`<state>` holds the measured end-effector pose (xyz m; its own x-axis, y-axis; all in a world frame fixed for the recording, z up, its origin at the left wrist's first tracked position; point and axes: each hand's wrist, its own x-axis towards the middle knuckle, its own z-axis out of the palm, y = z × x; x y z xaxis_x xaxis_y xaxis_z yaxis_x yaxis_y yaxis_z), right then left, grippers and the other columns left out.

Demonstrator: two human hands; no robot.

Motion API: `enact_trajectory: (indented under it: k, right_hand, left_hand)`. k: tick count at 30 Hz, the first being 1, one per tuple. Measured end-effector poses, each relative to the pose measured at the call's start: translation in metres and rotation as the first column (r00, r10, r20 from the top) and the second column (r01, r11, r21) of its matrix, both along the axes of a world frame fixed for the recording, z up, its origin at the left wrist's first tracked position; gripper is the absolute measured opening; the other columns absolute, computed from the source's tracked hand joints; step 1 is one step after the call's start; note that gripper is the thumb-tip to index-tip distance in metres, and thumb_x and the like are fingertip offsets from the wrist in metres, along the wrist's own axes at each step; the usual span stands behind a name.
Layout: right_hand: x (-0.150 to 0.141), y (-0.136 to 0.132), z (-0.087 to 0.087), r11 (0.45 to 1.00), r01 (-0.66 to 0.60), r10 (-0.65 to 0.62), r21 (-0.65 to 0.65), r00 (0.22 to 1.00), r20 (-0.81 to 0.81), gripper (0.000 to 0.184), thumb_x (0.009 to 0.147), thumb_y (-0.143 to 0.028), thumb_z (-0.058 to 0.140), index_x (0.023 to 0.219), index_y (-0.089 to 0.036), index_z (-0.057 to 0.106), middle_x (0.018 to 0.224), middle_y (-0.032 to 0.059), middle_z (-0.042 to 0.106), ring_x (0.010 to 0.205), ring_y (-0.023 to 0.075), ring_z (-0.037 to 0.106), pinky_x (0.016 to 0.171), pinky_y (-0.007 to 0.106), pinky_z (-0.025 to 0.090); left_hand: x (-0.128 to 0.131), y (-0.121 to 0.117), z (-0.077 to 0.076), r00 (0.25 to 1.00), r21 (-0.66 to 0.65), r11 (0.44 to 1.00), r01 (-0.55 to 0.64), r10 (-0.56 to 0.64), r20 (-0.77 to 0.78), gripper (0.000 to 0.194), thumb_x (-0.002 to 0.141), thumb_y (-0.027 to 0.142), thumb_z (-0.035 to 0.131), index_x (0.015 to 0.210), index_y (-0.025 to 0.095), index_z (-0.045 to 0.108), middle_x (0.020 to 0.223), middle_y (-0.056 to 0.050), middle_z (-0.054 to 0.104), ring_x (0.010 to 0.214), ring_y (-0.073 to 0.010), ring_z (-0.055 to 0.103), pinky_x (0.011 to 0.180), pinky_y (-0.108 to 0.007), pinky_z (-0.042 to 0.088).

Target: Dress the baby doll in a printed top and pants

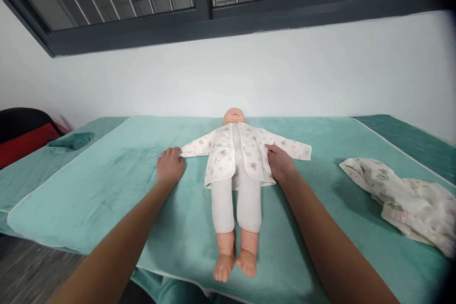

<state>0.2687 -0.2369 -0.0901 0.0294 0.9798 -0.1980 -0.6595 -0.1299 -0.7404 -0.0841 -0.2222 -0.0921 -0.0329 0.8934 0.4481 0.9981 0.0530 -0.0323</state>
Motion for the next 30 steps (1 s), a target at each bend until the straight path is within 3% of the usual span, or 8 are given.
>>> enact_trajectory:
  k: [14,19,21,23,25,27,28,30]
  right_hand:
    - [-0.002,-0.003,0.002,0.999,0.031,-0.032,0.015,0.999,0.012,0.012,0.075,-0.017,0.057,0.082,-0.023,0.064,0.079,0.0038,0.074,0.094,0.0239,0.071,0.081,0.036,0.060]
    - [-0.001,-0.027,-0.009,0.981,0.187,-0.190,0.059,0.980,0.050,0.023,0.072,-0.015,0.063,0.092,-0.025,0.062,0.096,0.0011,0.074,0.101,0.0192,0.069,0.085,0.030,0.058]
    - [0.006,-0.047,-0.016,0.945,0.295,-0.318,0.140,0.927,0.199,0.034,0.073,-0.018,0.068,0.105,-0.026,0.062,0.113,0.0024,0.071,0.111,0.0186,0.066,0.094,0.032,0.054]
    - [0.022,-0.070,-0.021,0.869,0.351,-0.488,0.348,0.721,0.492,0.043,0.076,-0.023,0.067,0.118,-0.026,0.059,0.131,0.0054,0.063,0.123,0.0209,0.058,0.105,0.038,0.047]
    - [0.044,-0.095,-0.021,0.802,0.217,-0.597,0.556,0.309,0.740,0.047,0.083,-0.026,0.060,0.130,-0.024,0.056,0.141,0.0101,0.056,0.132,0.0259,0.050,0.113,0.047,0.037]
    - [0.069,-0.122,-0.018,0.775,0.003,-0.625,0.631,-0.140,0.768,0.047,0.087,-0.027,0.053,0.133,-0.018,0.053,0.145,0.0158,0.051,0.139,0.0314,0.041,0.116,0.055,0.027]
    - [0.082,-0.137,-0.017,0.788,-0.056,-0.596,0.613,-0.320,0.737,0.047,0.089,-0.027,0.049,0.135,-0.019,0.053,0.147,0.0156,0.050,0.142,0.0328,0.038,0.117,0.058,0.021]
    - [0.111,-0.167,-0.017,0.827,-0.029,-0.475,0.562,-0.570,0.670,0.052,0.091,-0.030,0.044,0.141,-0.020,0.047,0.151,0.0162,0.044,0.144,0.0358,0.034,0.117,0.063,0.013]
  left_hand:
    - [-0.002,0.001,-0.002,1.000,0.014,1.000,0.006,-0.005,-0.004,0.035,0.090,0.021,0.042,0.121,0.017,0.058,0.116,-0.013,0.064,0.108,-0.0324,0.054,0.085,-0.043,0.042]
    - [-0.002,0.001,-0.001,1.000,0.017,1.000,0.008,-0.008,0.007,0.035,0.090,0.022,0.041,0.121,0.017,0.058,0.117,-0.014,0.063,0.109,-0.0328,0.054,0.085,-0.043,0.042]
    - [-0.003,0.002,-0.001,1.000,0.021,1.000,0.015,-0.016,0.006,0.035,0.091,0.022,0.041,0.121,0.017,0.058,0.116,-0.014,0.063,0.109,-0.0328,0.054,0.085,-0.043,0.042]
    - [-0.004,0.002,-0.001,1.000,0.027,0.999,0.019,-0.019,0.005,0.035,0.091,0.023,0.041,0.121,0.017,0.058,0.115,-0.014,0.063,0.109,-0.0326,0.054,0.086,-0.043,0.042]
    - [-0.005,0.002,-0.001,1.000,0.031,0.999,0.021,-0.021,0.008,0.035,0.091,0.023,0.040,0.121,0.017,0.058,0.115,-0.014,0.063,0.109,-0.0329,0.054,0.086,-0.043,0.042]
    - [-0.004,0.001,-0.001,1.000,0.031,0.999,0.022,-0.023,0.017,0.036,0.091,0.023,0.040,0.121,0.016,0.057,0.115,-0.015,0.063,0.109,-0.0333,0.054,0.086,-0.043,0.042]
    - [-0.004,0.001,-0.001,0.999,0.027,0.999,0.024,-0.025,0.023,0.036,0.091,0.023,0.040,0.122,0.016,0.057,0.114,-0.015,0.063,0.109,-0.0335,0.054,0.086,-0.043,0.042]
    - [-0.004,-0.001,0.000,0.999,0.021,0.999,0.026,-0.027,0.033,0.036,0.091,0.022,0.040,0.123,0.016,0.056,0.114,-0.016,0.063,0.109,-0.0336,0.054,0.086,-0.043,0.042]
